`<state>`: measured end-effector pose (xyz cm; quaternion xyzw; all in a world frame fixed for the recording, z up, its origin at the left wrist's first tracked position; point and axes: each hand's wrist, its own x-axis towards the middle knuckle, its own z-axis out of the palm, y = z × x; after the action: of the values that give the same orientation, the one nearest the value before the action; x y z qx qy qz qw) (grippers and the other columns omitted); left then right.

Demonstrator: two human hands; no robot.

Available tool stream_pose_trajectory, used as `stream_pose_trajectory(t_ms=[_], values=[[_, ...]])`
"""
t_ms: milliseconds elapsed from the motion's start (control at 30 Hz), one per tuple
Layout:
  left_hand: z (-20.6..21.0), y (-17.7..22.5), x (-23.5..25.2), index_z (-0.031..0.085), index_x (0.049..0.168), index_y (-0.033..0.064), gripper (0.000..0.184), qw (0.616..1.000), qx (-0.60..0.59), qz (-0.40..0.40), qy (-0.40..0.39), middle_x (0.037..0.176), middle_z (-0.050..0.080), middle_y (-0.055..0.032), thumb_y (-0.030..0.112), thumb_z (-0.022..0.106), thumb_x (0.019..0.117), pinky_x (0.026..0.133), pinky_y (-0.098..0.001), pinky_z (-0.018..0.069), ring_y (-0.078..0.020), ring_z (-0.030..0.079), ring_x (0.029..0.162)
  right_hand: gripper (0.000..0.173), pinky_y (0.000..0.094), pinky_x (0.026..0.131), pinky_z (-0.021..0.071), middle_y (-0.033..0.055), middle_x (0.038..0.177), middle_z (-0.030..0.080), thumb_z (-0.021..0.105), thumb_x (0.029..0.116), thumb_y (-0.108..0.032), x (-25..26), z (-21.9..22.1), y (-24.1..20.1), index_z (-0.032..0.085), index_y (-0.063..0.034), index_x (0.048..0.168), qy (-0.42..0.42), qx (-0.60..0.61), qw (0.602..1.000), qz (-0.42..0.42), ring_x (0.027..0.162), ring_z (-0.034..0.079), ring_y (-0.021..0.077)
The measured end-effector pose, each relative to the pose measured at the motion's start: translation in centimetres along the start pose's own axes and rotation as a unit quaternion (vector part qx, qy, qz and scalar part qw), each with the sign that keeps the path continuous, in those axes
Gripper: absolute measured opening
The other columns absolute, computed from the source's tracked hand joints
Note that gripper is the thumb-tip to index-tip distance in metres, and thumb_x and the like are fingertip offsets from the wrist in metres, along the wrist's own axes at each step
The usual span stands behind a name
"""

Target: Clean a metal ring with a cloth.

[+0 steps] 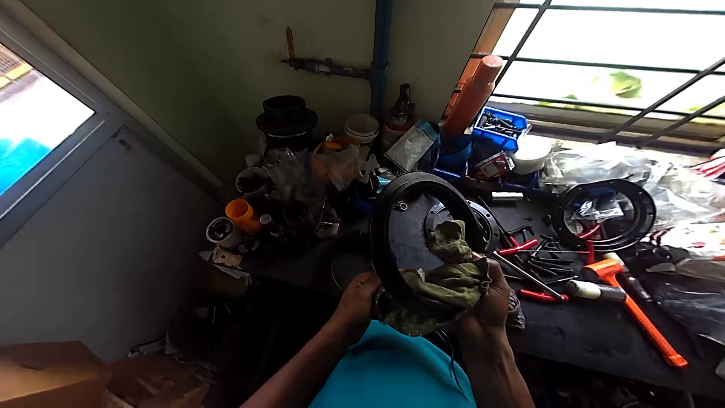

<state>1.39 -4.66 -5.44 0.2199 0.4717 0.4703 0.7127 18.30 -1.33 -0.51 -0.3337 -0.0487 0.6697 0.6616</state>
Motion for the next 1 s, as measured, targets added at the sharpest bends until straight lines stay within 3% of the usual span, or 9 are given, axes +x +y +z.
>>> stream_pose_trajectory(t_ms=[267,433,500,600,767,867,1000], values=[[-0.6,0.1,-0.1,0.070,0.105,0.0059,0.041,0.995,-0.071,0.050,0.042,0.091,0.071,-0.0072,0.030,0.037,0.1115,0.081,-0.0329,0.0592,-0.0141,0.070,0.086,0.052,0.0257,0.059,0.0603,0.0020,0.074,0.071,0.027,0.1088,-0.029,-0.1,-1.3,0.6,0.067,-0.0120,0.082,0.033,0.052,0.998,0.033,0.068,0.071,0.0085],[-0.6,0.3,-0.4,0.066,0.120,0.0091,0.042,0.987,-0.118,0.089,0.062,0.103,0.072,-0.0064,0.034,0.033,0.1121,0.087,-0.0338,0.0593,-0.0136,0.070,0.096,0.051,0.0265,0.058,0.0599,0.0026,0.072,0.070,0.028,0.1079,-0.031,-0.2,-1.7,0.9,0.067,-0.0119,0.081,0.048,0.076,0.994,0.056,0.066,0.070,0.0092],[-0.7,0.4,-0.6,0.064,0.123,0.0131,0.042,0.984,-0.129,0.113,0.052,0.108,0.071,-0.0031,0.038,0.032,0.1115,0.090,-0.0336,0.0585,-0.0118,0.069,0.102,0.050,0.0278,0.060,0.0607,0.0034,0.074,0.071,0.029,0.1074,-0.030,-0.3,-2.0,1.0,0.067,-0.0112,0.081,0.038,0.076,0.995,0.057,0.068,0.071,0.0100],[-0.6,1.2,-1.0,0.069,0.118,0.0209,0.041,0.971,-0.181,0.158,0.010,0.108,0.073,0.0011,0.045,0.037,0.1087,0.088,-0.0341,0.0597,-0.0097,0.070,0.102,0.048,0.0284,0.062,0.0612,0.0031,0.075,0.071,0.032,0.1066,-0.028,-0.3,-2.2,1.0,0.068,-0.0115,0.080,0.028,0.072,0.996,0.054,0.070,0.071,0.0098],[-0.8,2.0,-1.0,0.070,0.107,0.0207,0.046,0.971,-0.157,0.181,0.007,0.100,0.074,0.0020,0.032,0.026,0.1094,0.082,-0.0308,0.0604,-0.0077,0.071,0.093,0.047,0.0291,0.065,0.0616,0.0029,0.076,0.072,0.031,0.1065,-0.027,-0.2,-2.5,0.8,0.069,-0.0119,0.082,0.014,0.042,0.998,0.041,0.072,0.071,0.0098],[-1.5,1.5,-0.6,0.071,0.118,0.0170,0.028,0.977,-0.066,0.204,-0.017,0.103,0.073,-0.0009,0.019,0.046,0.1047,0.081,-0.0294,0.0603,-0.0077,0.070,0.091,0.047,0.0299,0.067,0.0624,0.0029,0.080,0.073,0.029,0.1076,-0.026,-0.2,-2.6,0.4,0.068,-0.0126,0.086,0.016,-0.011,1.000,0.023,0.075,0.072,0.0095],[-1.2,1.0,-0.4,0.073,0.114,0.0153,0.020,0.971,-0.026,0.237,0.007,0.100,0.074,-0.0019,0.017,0.054,0.1054,0.080,-0.0281,0.0609,-0.0078,0.071,0.087,0.041,0.0291,0.066,0.0624,0.0021,0.080,0.073,0.032,0.1046,-0.021,-0.5,-2.8,-0.3,0.069,-0.0146,0.086,0.007,-0.073,0.997,0.000,0.074,0.072,0.0082]])
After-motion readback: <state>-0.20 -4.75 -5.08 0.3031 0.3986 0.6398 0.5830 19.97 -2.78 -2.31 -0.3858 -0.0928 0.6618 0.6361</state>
